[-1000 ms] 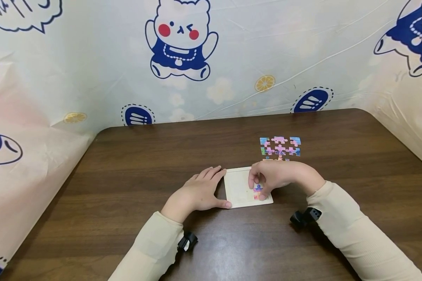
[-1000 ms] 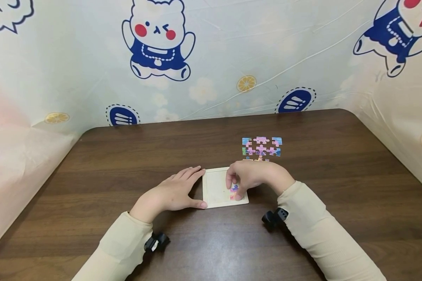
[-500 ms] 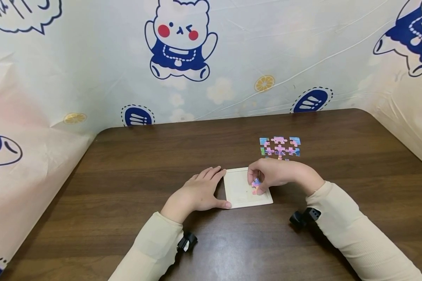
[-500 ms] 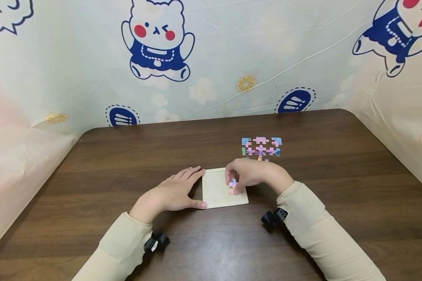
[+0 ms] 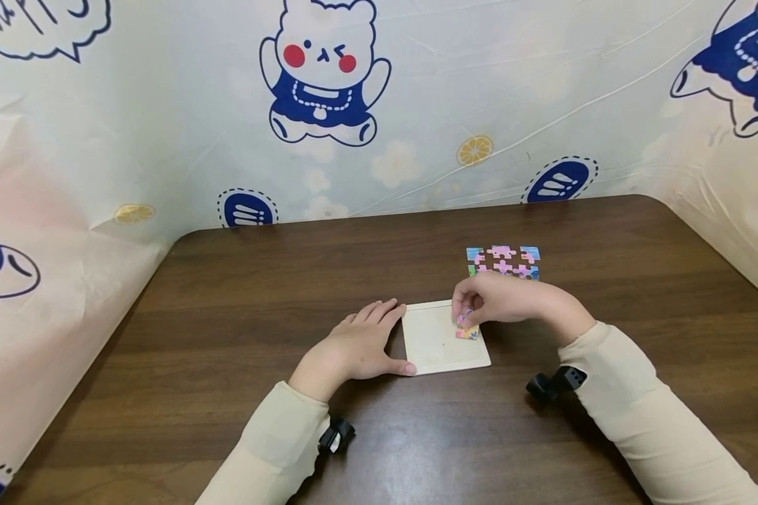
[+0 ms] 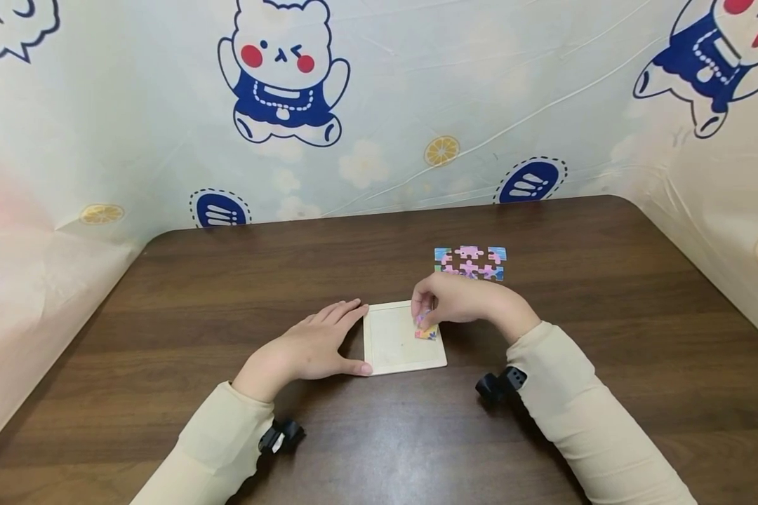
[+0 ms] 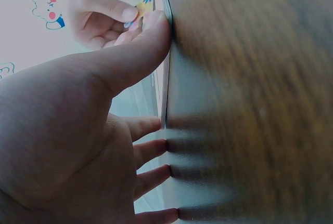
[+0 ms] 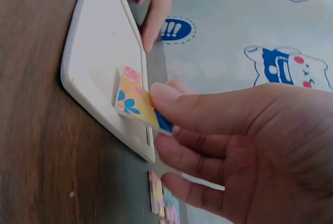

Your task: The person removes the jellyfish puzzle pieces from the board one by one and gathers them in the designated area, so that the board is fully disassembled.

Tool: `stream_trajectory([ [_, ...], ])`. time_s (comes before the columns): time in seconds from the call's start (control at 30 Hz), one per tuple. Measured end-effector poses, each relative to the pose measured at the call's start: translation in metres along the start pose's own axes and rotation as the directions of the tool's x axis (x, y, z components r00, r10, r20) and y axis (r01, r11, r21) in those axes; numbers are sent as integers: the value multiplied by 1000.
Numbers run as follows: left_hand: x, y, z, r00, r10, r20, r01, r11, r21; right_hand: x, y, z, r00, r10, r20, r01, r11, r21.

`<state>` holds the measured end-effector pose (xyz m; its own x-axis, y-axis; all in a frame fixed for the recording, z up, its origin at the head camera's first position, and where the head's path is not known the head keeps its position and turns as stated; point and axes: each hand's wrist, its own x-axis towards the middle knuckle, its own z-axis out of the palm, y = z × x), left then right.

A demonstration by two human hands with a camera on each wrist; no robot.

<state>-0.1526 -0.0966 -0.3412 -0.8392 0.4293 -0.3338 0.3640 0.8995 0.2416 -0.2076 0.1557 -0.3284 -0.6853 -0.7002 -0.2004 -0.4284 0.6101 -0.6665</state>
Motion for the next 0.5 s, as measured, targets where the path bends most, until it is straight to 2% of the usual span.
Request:
stream_trajectory([
  [0.2, 0, -1, 0, 1000, 4, 0, -4, 1000, 0, -1, 10, -6, 995, -9, -95, 8, 1000, -16],
  [0.37, -1, -1, -1, 1000, 7, 0, -7, 1000, 3, -4, 21, -12, 992, -5, -129, 1, 1000, -31],
  [0.5, -1, -1, 0, 1000, 6, 3, -6, 1000, 5, -9, 26, -18, 987, 28, -159, -32, 999, -22],
])
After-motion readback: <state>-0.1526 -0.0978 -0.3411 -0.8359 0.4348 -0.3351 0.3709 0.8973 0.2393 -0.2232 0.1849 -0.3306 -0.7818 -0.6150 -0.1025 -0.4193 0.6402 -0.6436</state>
